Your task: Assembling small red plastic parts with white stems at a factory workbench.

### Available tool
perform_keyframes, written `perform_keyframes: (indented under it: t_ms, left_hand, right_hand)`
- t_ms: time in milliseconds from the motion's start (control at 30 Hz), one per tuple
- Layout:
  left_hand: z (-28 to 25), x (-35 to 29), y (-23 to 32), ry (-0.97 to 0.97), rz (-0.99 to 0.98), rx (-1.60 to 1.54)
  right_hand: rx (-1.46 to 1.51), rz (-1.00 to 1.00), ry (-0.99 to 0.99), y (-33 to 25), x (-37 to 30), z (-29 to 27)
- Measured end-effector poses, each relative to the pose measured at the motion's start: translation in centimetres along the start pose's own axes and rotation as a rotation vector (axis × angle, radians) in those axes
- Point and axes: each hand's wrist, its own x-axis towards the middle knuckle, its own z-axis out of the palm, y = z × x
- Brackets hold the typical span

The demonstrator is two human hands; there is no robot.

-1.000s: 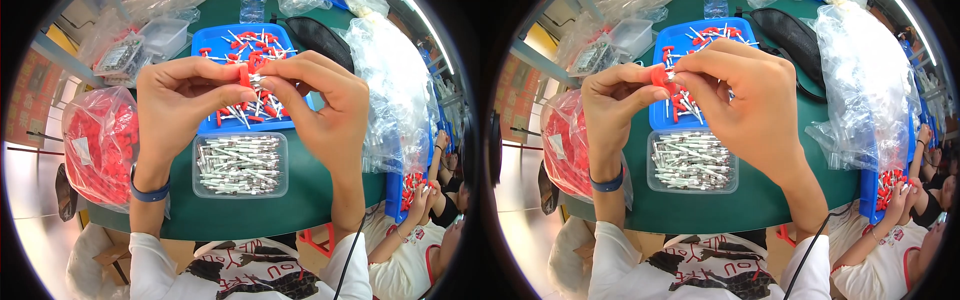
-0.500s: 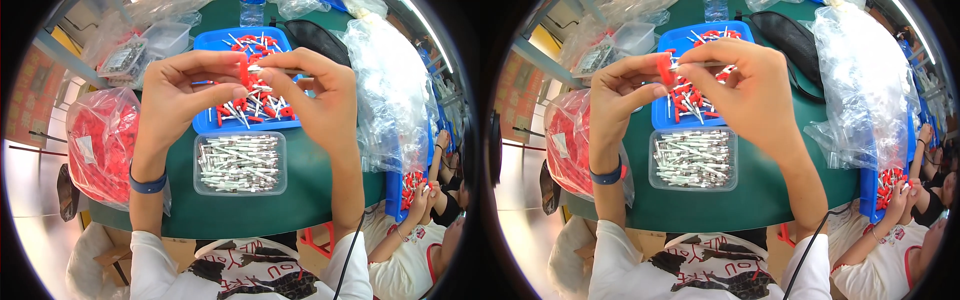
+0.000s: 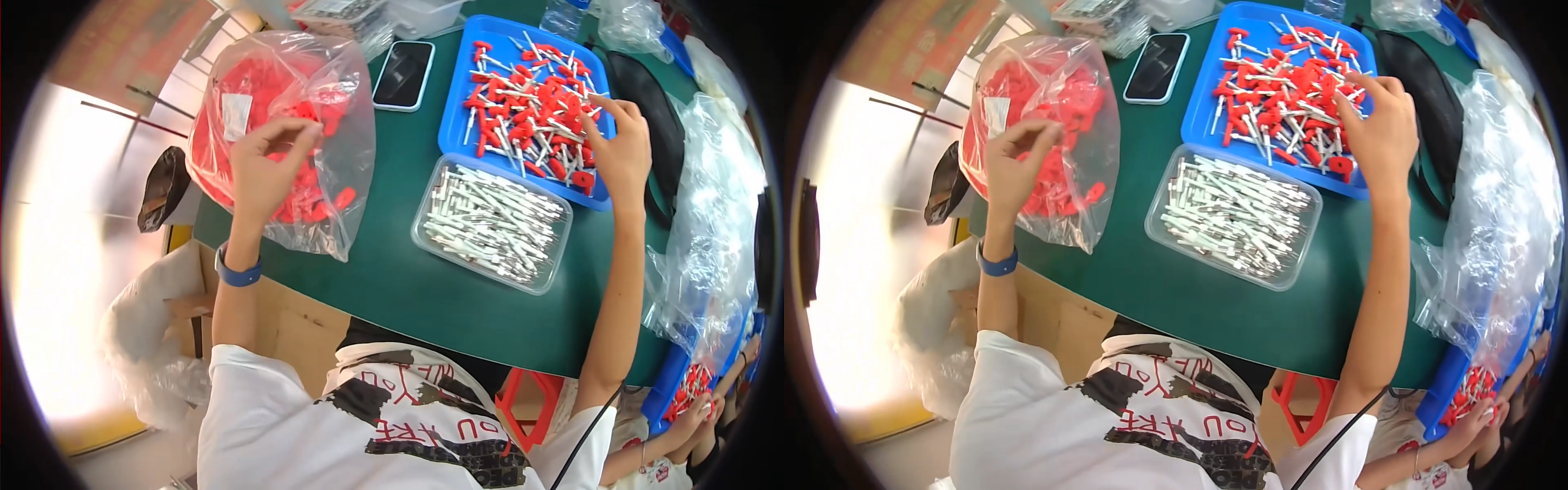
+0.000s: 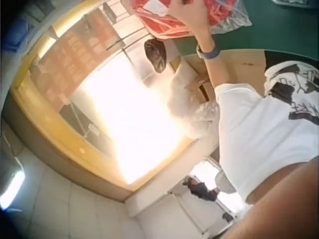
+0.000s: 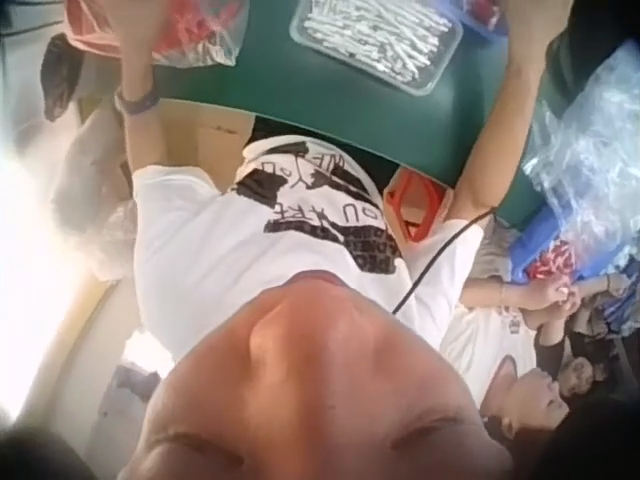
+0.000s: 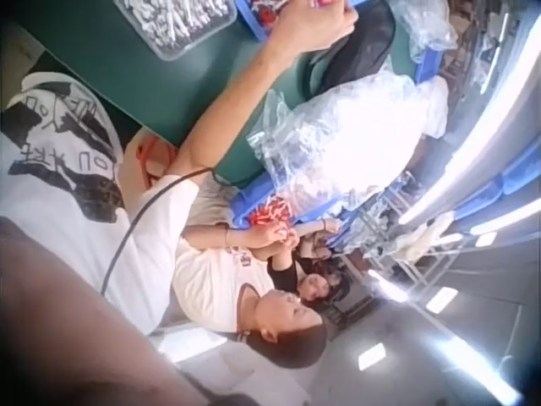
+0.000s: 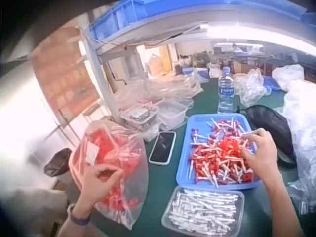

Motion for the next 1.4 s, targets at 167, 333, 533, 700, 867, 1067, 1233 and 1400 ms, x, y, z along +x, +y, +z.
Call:
perform_keyframes:
  t_ms: [167,333,533,700,867,1067,1233,1400]
  left_hand:
    - [0.7,-1.7,0.0,0.086,0.011,0.016]
    - [0.9,-2.4,-1.3,-0.166,0.105,0.224]
    - [0.7,-2.2,-0.7,-0.449,0.114,0.629]
    - [0.4,-2.2,-1.4,-0.295,0.042,0.388]
    - [-1.4,-1.9,-1.2,-0.145,-0.052,0.257]
    - [-3.3,-1.7,-2.5,-0.006,-0.056,-0.165]
    - [-3.8,-2.0,-2.9,-0.127,-0.330,-0.573]
    - [-2.9,-1.7,-1.6,-0.178,-0.391,-0.692]
  right_hand:
    - [0.169,-0.060,0.045,-3.0,0.4,-2.5]
    - [0.443,-0.062,-0.429,-6.9,0.1,-5.1]
    - [0.418,-0.243,-0.835,-9.2,-2.0,-5.7]
    - [0.256,-0.311,-0.784,-9.9,-3.3,-4.1]
    - [0.331,-0.319,-0.598,-11.3,-3.6,-3.4]
    - [0.338,-0.351,-0.610,-11.1,-4.3,-2.4]
    - [0.410,-0.271,-0.725,-11.4,-3.9,-3.0]
    - [0.395,-0.361,-0.695,-11.6,-4.2,-2.9]
